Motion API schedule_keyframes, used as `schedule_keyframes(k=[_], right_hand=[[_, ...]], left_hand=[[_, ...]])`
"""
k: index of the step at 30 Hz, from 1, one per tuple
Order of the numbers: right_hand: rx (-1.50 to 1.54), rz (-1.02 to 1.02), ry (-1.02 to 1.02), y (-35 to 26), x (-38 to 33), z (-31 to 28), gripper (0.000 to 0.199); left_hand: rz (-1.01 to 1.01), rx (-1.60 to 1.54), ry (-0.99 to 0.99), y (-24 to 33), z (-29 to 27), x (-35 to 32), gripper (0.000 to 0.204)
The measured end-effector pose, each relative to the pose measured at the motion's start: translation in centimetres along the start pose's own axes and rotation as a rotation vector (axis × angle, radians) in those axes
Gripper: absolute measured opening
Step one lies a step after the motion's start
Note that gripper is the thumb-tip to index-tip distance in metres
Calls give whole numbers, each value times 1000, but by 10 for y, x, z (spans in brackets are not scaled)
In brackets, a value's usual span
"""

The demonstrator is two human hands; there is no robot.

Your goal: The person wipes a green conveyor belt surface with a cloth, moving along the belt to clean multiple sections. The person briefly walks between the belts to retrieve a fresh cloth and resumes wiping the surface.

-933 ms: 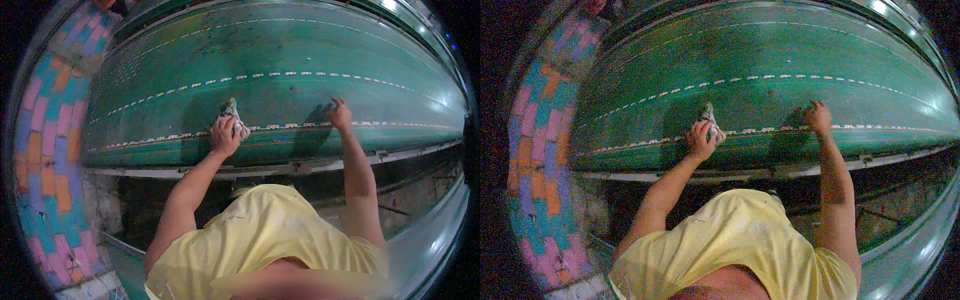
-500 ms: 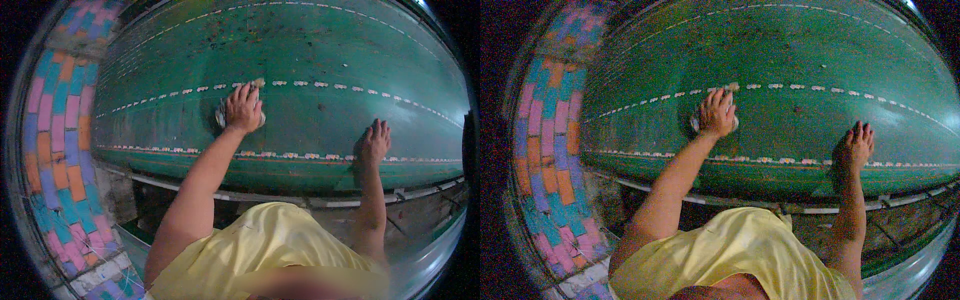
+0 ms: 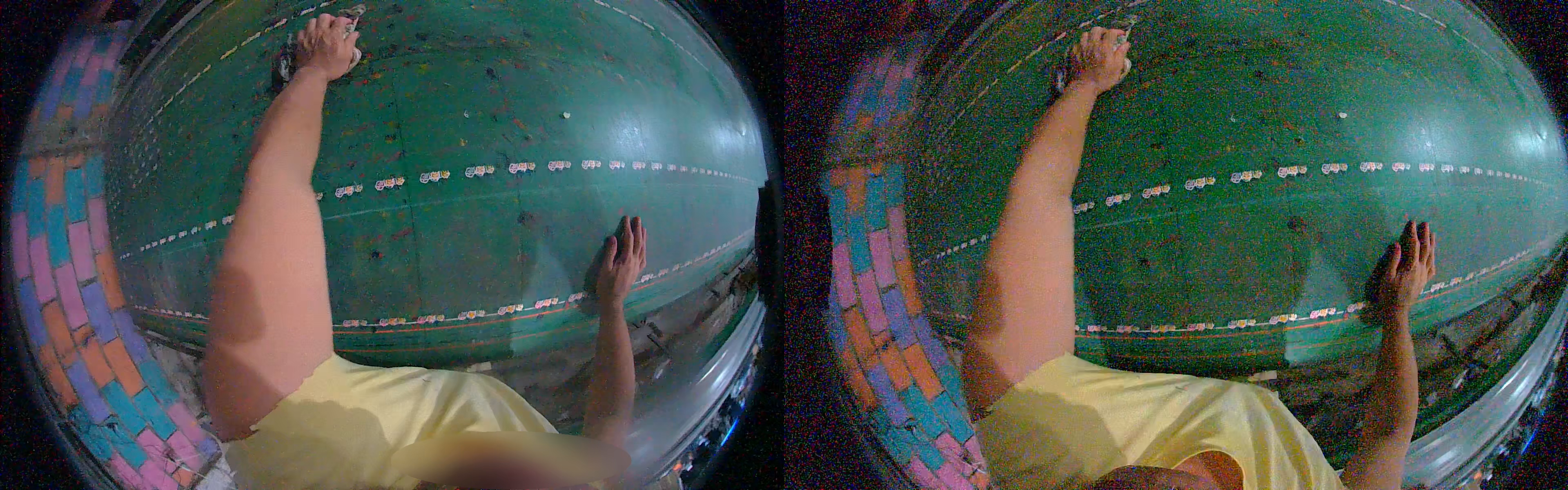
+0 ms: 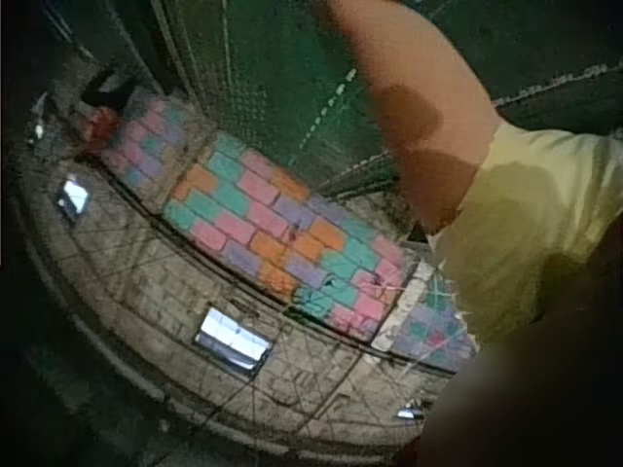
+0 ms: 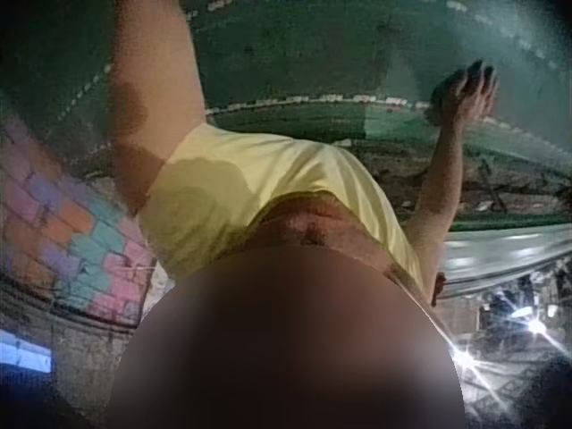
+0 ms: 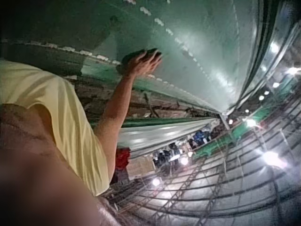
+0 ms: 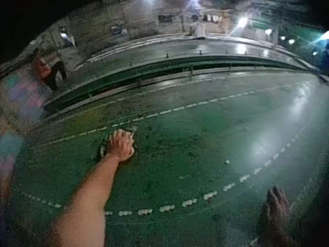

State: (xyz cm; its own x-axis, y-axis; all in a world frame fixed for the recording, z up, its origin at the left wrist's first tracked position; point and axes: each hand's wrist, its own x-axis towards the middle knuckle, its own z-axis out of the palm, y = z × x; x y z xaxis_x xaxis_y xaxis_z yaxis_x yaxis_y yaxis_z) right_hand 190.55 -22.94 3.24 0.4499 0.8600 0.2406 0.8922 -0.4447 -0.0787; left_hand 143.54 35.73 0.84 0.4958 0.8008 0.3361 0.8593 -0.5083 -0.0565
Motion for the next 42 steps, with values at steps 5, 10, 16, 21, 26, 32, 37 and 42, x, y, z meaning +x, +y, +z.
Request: schedule_keyframes(k=[5, 10, 16, 21, 26, 32, 37, 42], right_hand=[[76, -1, 51, -4, 11, 5, 55], [4, 75, 54, -5, 7, 3, 54], [28, 62, 44, 5, 8, 14, 56], [-57, 50, 1, 7, 6, 18, 57], [-103, 52, -8, 13, 2, 24, 57], [-34, 57, 4, -12, 5, 2, 56], [46, 50, 57, -14, 11, -2, 54], [87, 88, 107, -1, 8, 5, 53]], left_hand=[[-128, 113, 60, 26, 15, -44, 37], [146, -162, -19, 168, -121, -238, 23], [325, -316, -152, 161, -235, -456, 40], [-73, -155, -165, 39, -203, -456, 48], [-566, 61, -92, -21, -121, -306, 55], [-164, -241, 8, 123, -34, -86, 44], [184, -424, 8, 379, -48, -41, 46], [544, -597, 28, 418, -102, -136, 35]])
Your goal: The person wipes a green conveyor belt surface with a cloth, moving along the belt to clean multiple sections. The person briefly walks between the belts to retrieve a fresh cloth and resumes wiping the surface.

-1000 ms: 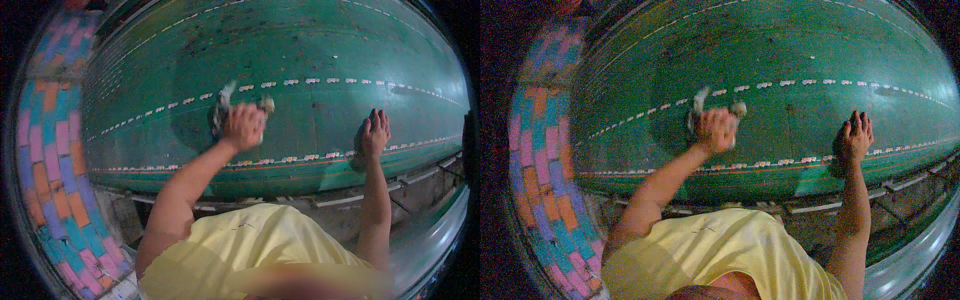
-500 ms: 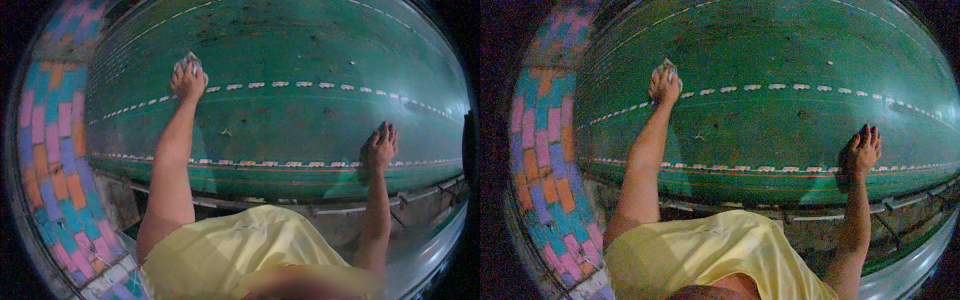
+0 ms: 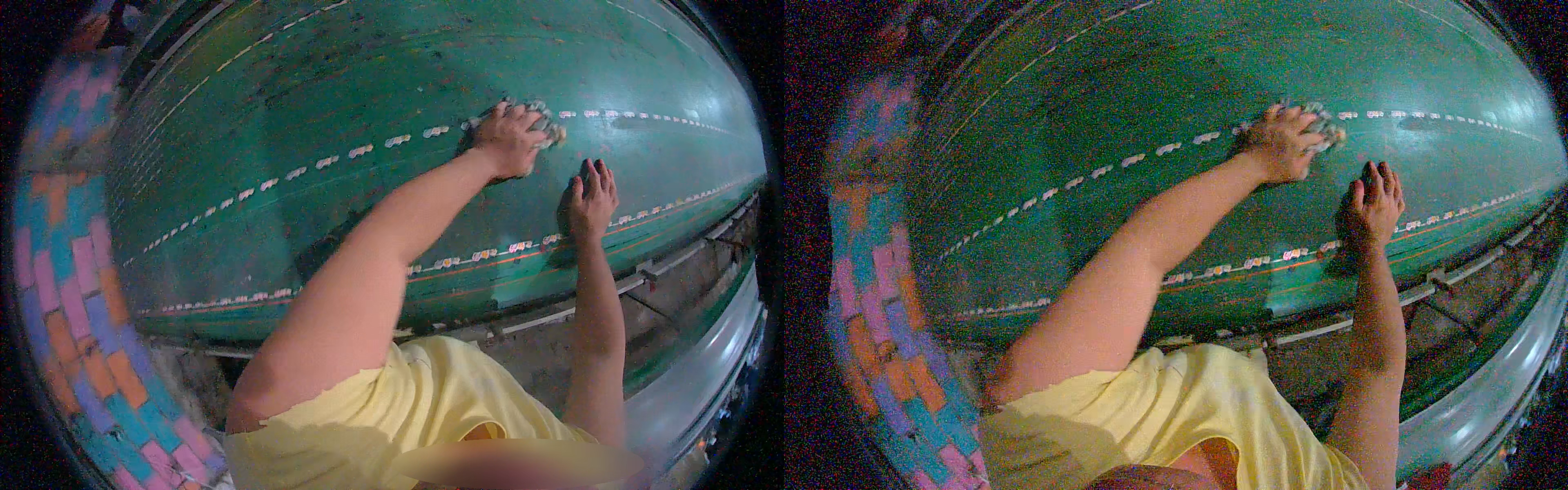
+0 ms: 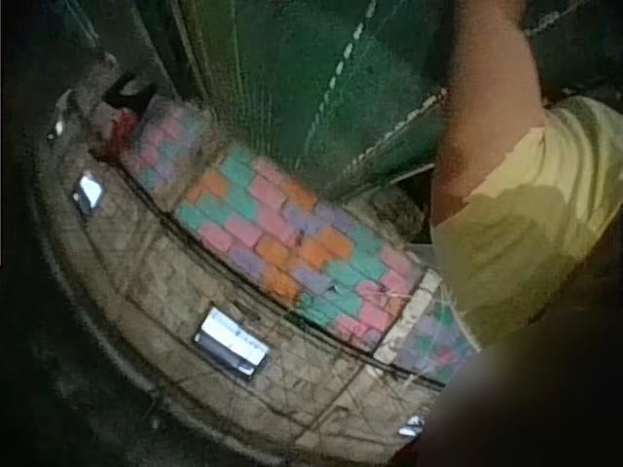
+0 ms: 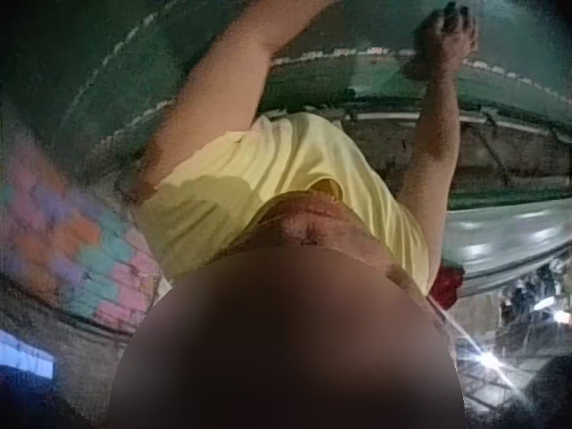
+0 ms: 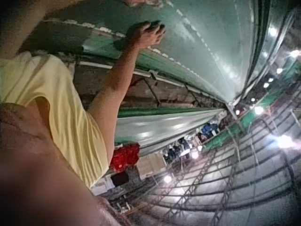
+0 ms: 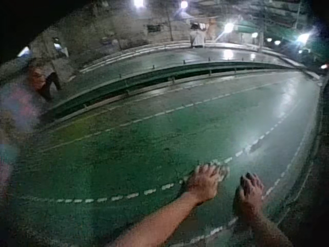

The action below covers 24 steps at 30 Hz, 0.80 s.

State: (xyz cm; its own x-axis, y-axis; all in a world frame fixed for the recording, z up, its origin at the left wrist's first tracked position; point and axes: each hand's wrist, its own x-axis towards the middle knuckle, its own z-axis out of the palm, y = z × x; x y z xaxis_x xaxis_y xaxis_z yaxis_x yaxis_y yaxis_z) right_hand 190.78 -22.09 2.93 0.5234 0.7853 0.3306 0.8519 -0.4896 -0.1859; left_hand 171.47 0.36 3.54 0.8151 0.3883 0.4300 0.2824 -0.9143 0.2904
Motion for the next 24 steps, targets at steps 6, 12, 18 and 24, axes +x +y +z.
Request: schedule_keyframes(k=[6, 12, 18, 24], right_hand=[[-66, -17, -38, 0, -2, 4, 54], [-126, -10, -93, -9, 1, 5, 56], [-170, -15, -85, 7, 2, 12, 56], [-121, -94, -67, 20, 4, 13, 57]], left_hand=[[-523, 313, 203, -142, -163, -256, 41], [-1170, 657, 277, -87, -263, -541, 55], [-1153, 489, 21, 68, -190, -410, 55], [-759, 355, -20, -29, -174, -317, 48]])
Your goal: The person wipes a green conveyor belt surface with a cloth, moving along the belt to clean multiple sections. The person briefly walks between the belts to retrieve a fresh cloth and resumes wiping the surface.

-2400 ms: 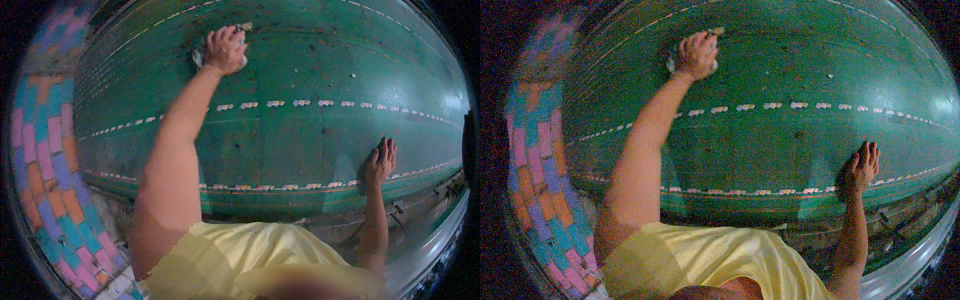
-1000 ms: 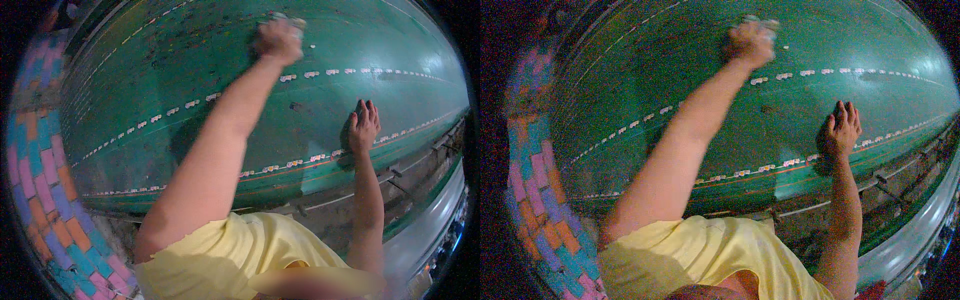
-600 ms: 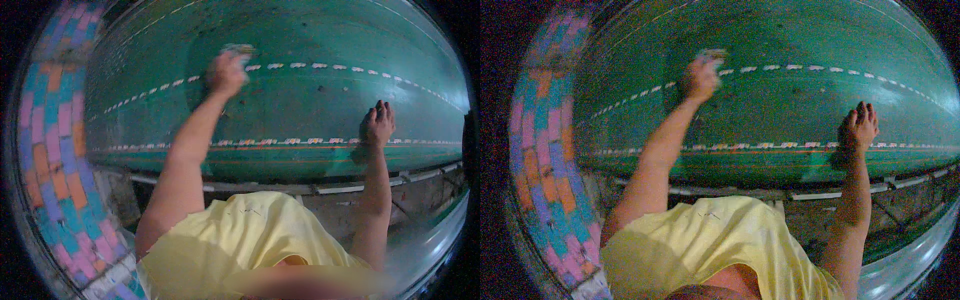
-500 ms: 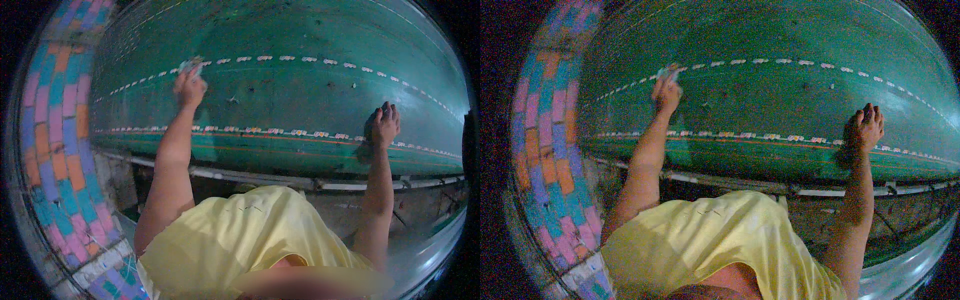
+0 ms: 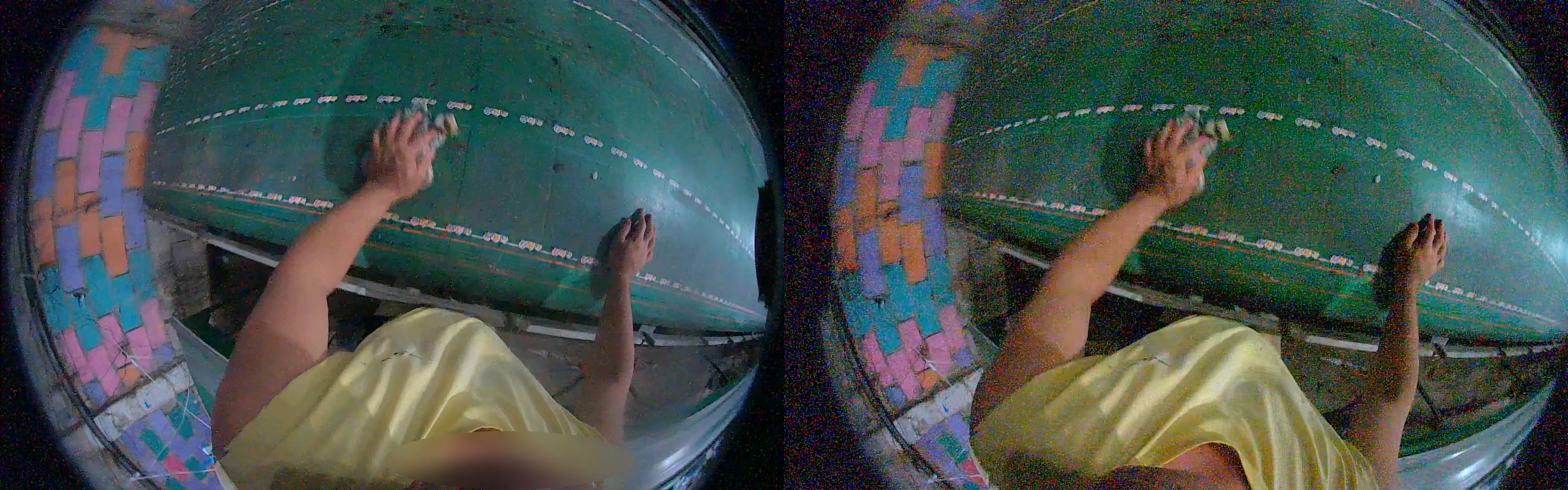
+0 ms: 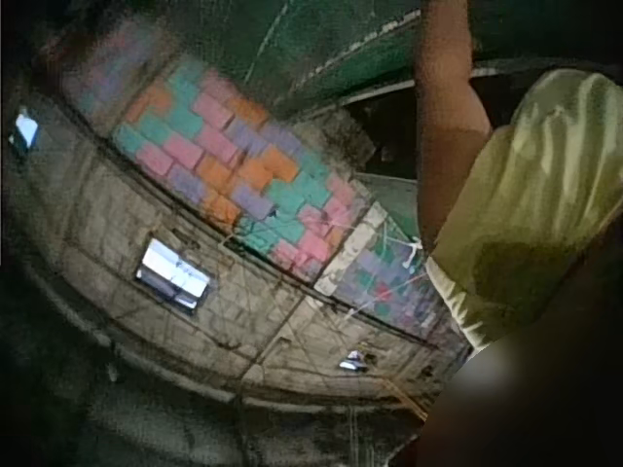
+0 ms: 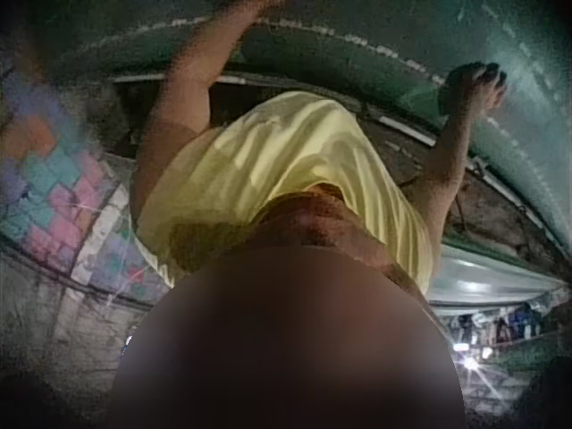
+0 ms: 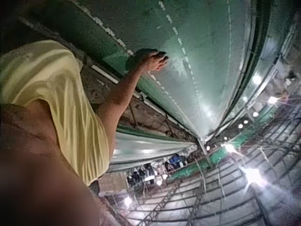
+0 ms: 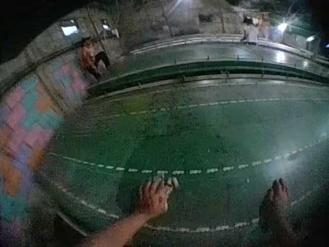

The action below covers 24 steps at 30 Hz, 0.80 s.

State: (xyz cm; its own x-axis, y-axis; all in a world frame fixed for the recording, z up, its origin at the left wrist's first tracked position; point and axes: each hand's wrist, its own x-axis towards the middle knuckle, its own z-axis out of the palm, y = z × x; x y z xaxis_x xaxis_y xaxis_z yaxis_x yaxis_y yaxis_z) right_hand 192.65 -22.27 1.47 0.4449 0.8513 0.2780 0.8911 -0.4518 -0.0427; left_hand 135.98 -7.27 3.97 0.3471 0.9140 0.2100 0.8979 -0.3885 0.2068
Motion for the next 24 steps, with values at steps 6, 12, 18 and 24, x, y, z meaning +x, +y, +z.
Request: schedule_keyframes(k=[6, 12, 18, 24], right_hand=[[-17, 42, -26, 4, -7, -1, 55], [82, 20, 7, -20, -4, -10, 54], [94, 89, 33, -25, 1, -18, 57], [108, 92, 71, -25, 2, -13, 55]], left_hand=[[-116, 88, 38, -112, 32, 168, 47], [-365, 249, 147, -219, 63, 303, 52], [-125, 79, -105, 51, 115, 384, 46], [488, -61, 73, 288, 125, 237, 43]])
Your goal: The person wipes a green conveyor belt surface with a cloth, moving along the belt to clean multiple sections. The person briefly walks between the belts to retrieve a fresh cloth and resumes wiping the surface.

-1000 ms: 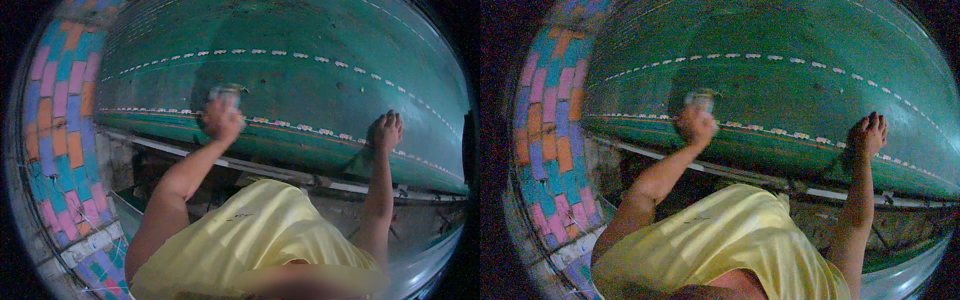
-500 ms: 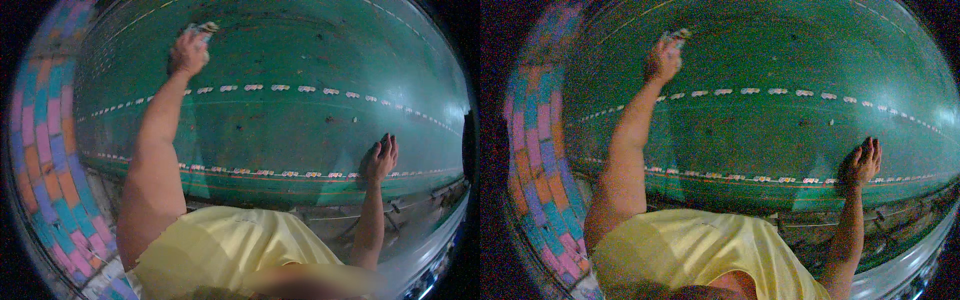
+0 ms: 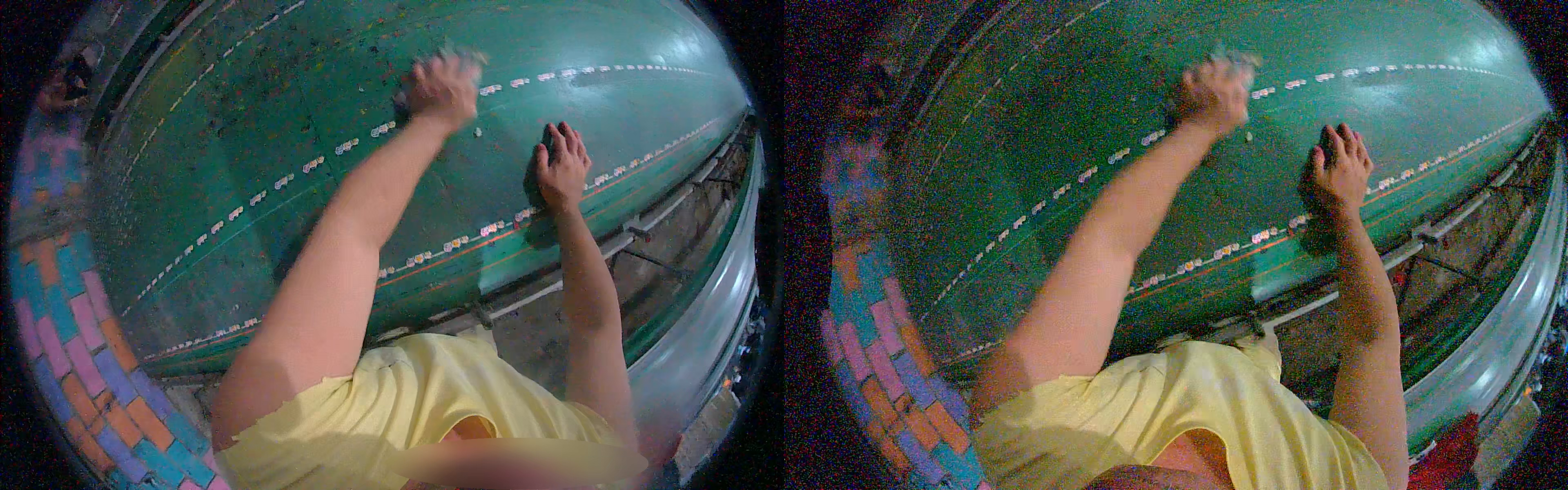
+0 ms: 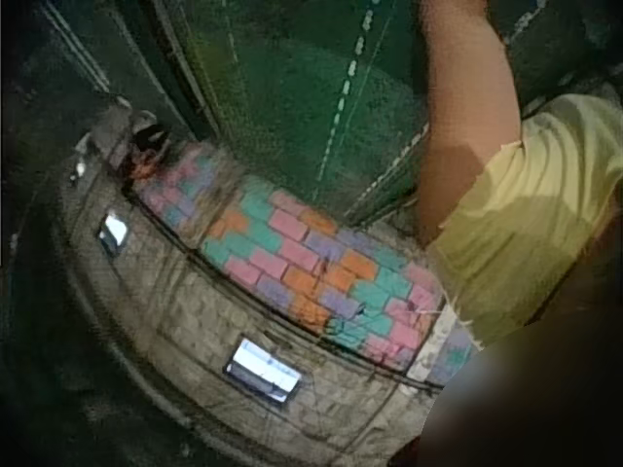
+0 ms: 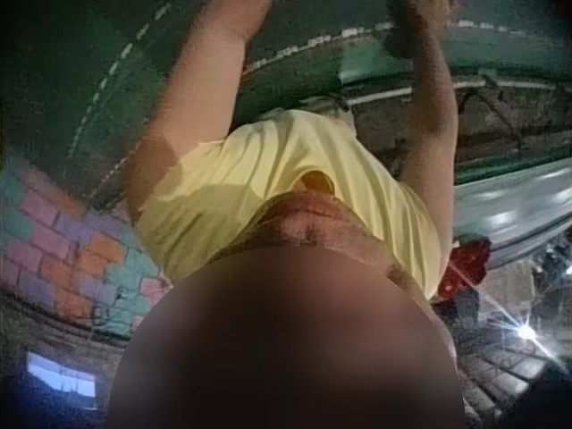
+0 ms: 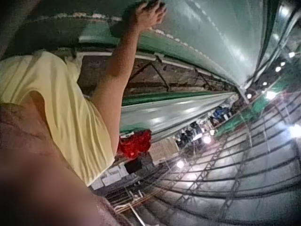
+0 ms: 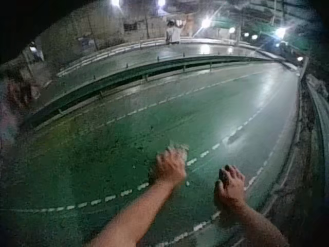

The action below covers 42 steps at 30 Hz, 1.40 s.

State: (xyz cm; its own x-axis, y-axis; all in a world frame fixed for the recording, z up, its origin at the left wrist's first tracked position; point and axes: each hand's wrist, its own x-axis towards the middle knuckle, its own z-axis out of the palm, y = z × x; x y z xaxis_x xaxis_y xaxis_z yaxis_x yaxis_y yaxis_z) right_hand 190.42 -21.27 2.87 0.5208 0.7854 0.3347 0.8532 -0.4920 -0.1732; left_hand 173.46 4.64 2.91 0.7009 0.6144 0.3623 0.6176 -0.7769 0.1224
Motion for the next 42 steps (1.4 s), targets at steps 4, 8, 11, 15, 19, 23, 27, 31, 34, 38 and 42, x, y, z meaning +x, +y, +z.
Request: schedule_keyframes(k=[4, 8, 11, 15, 19, 23, 27, 31, 34, 38, 42], right_hand=[[-27, 55, -46, 0, -6, -8, 54], [-40, -17, -50, 17, -11, 8, 57], [17, -153, -148, 29, -13, -7, 61], [57, -264, -237, 115, 26, -10, 60], [-126, 87, -262, 196, 79, -19, 63], [-232, 303, -159, 235, 80, -5, 69], [-281, 308, -174, 213, 72, -5, 69], [-300, 298, -190, 208, 73, -12, 66], [-285, 301, -158, 206, 70, -16, 65], [-278, 307, -147, 201, 71, -13, 65], [-247, 300, -130, 206, 75, -13, 65]], left_hand=[[293, -277, 31, 84, -38, -130, 38], [332, -299, -136, 74, -120, -276, 44], [193, -185, -113, 4, -174, -377, 41], [-763, 334, 44, -60, -200, -483, 51], [-1003, 202, 68, -8, -153, -407, 52], [-336, 39, -43, 115, -118, -269, 49], [-191, -15, -77, 71, -79, -174, 48], [-131, -16, -2, -4, -12, -55, 46], [-112, 19, -31, -39, 25, 44, 44], [-244, 133, 17, -43, 69, 153, 43], [-60, 15, 75, 38, 101, 188, 42]])
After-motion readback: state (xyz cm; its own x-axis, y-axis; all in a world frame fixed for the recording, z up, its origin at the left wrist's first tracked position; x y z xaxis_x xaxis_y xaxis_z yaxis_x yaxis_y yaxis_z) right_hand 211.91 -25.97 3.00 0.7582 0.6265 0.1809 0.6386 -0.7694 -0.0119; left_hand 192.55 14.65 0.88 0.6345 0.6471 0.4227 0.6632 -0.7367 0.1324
